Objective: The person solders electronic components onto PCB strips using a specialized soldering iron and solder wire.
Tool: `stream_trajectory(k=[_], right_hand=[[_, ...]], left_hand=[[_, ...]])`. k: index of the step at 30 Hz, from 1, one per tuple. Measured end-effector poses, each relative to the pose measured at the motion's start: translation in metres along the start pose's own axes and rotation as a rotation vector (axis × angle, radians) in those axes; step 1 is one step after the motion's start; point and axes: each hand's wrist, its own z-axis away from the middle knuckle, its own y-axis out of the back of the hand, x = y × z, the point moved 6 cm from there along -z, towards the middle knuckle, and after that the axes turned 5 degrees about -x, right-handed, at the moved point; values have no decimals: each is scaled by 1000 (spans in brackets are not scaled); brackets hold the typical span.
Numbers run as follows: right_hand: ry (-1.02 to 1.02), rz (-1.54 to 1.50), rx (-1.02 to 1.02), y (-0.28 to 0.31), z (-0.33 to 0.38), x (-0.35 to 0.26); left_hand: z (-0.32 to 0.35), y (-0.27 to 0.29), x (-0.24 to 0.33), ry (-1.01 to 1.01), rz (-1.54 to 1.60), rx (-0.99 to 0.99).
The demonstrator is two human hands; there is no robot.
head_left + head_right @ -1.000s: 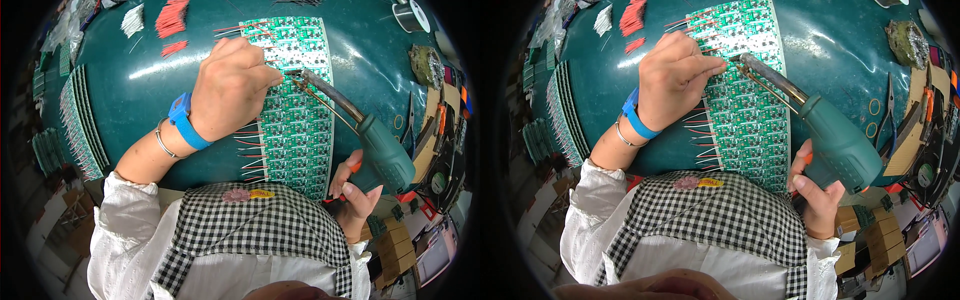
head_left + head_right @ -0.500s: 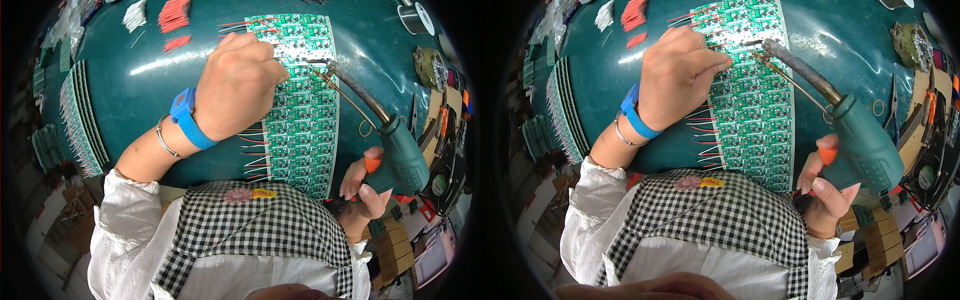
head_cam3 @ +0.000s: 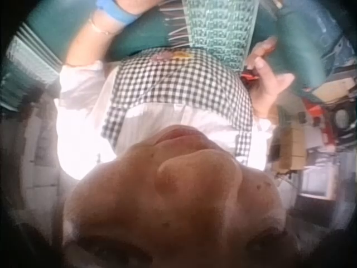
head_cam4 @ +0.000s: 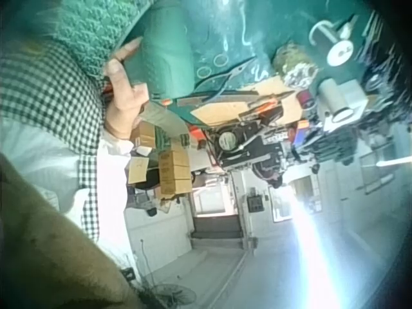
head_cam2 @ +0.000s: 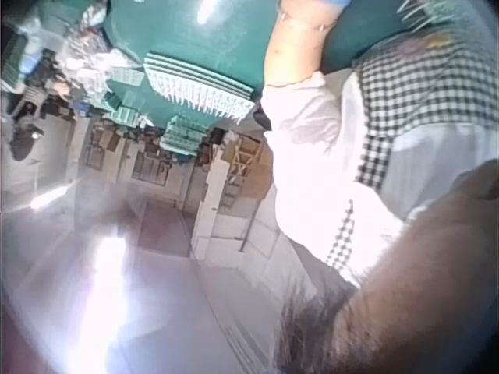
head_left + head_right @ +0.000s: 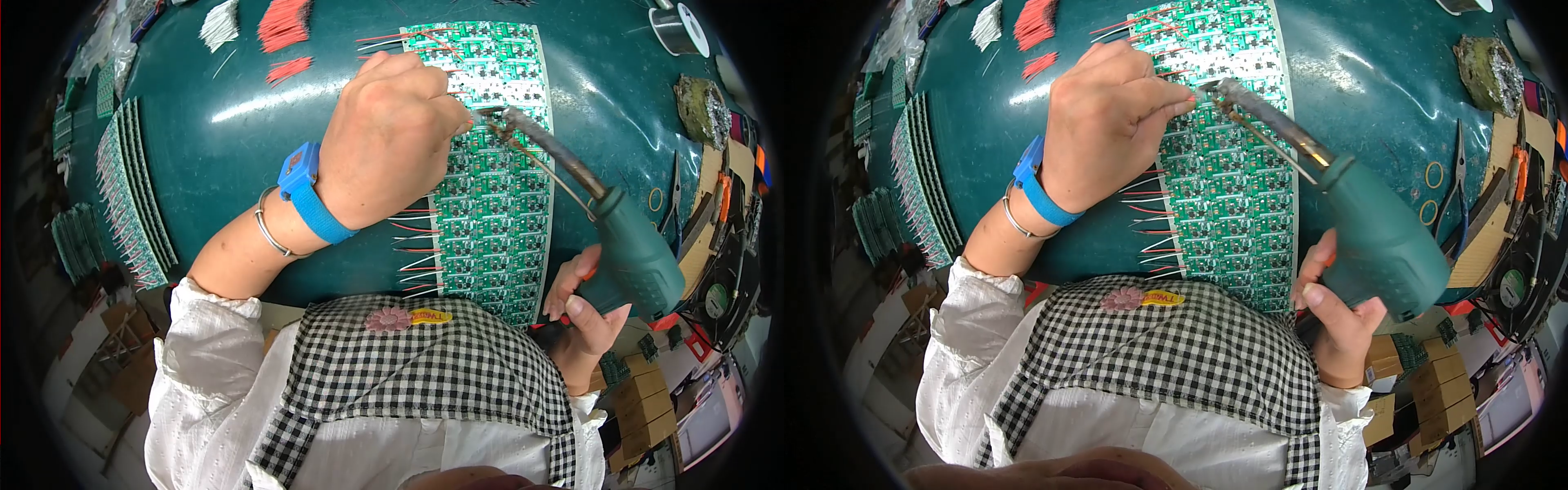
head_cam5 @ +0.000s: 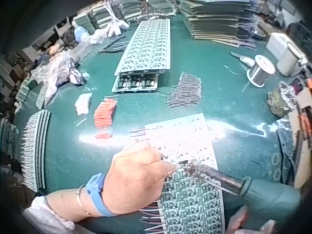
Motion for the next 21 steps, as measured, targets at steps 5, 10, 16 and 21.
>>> stream_trajectory(k=[5,10,16,21], right_hand=[[108,-165,-106,2,-11,-11],[159,-169,-133,2,-12,-13],[146,-97,-165,1,-11,-13],[151,-97,-177,2,-10,-14]], left_hand=[[-1,-2,0,-4,-22,-39],[0,-1,0,-3,-29,-36],[0,-1,1,-12,-31,-34],[0,-2,1,-15,-28,-30]])
